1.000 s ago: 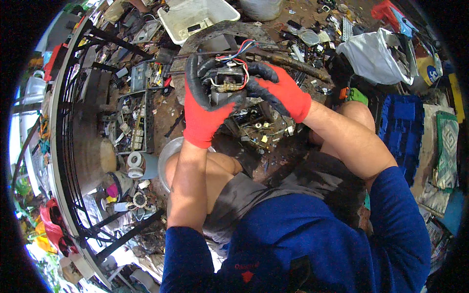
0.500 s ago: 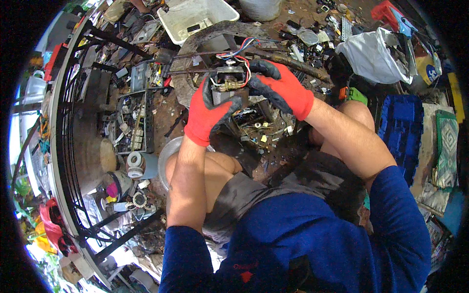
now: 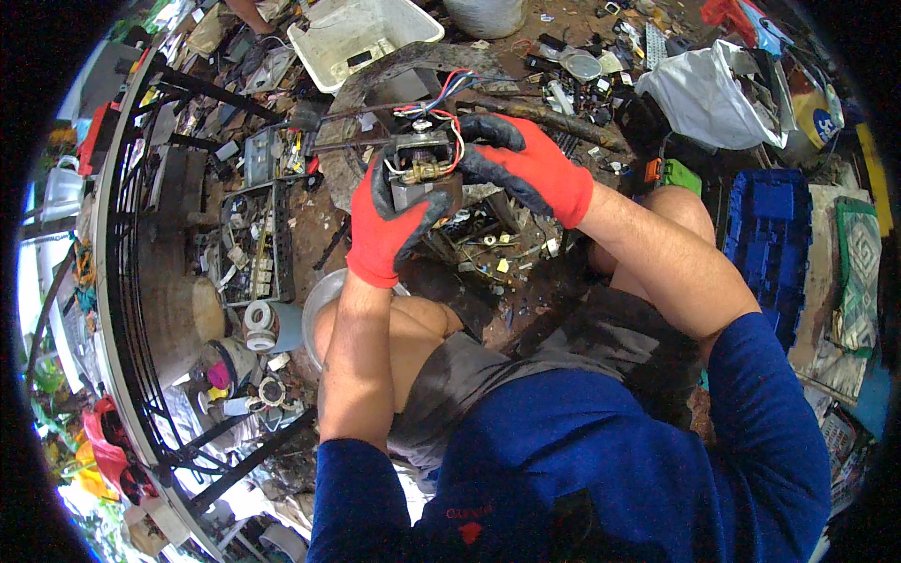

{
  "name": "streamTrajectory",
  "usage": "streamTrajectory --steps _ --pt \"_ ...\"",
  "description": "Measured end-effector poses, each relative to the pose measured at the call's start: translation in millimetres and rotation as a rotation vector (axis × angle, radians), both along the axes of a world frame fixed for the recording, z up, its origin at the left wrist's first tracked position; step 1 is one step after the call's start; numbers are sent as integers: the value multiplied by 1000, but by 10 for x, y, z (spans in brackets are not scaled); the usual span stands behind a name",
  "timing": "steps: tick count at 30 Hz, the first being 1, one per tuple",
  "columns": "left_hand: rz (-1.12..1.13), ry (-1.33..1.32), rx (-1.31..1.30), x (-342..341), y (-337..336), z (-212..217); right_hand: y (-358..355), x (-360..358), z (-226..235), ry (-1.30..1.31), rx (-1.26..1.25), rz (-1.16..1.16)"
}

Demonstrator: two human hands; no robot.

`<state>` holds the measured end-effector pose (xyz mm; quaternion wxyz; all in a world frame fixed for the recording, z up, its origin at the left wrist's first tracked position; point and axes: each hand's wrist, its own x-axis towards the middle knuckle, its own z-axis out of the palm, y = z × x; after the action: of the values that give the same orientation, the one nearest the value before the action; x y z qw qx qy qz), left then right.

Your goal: The person disassembles a cylindrical metal component, likely a motor or compressor, using pliers and their hands. They remove the top cap, extract internal parts, and then proceed to strip wires from a smaller attached electronic component.

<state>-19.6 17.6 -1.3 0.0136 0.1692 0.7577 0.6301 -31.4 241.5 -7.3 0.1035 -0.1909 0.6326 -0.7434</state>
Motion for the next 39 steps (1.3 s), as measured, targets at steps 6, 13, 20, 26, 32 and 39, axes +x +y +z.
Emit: streamTrajectory --steps 6,13,20,26,32,39 --pt "-8 18 -3 -1 -66 -36 -22 -14 2 0 -39 34" --pt "-78 -286 481 44 -24 -9 0 23 63 -39 -228 75" --pt "-90 -561 871 12 -154 -142 5 -29 107 -13 -139 29" --pt "-182 -578 909 -11 -157 -155 32 -3 161 -85 -159 47" --pt "-272 -631 992 -14 -194 -213 8 82 286 -43 36 -7" --pt "-108 -761 934 -114 -188 -320 4 33 123 89 9 -20"
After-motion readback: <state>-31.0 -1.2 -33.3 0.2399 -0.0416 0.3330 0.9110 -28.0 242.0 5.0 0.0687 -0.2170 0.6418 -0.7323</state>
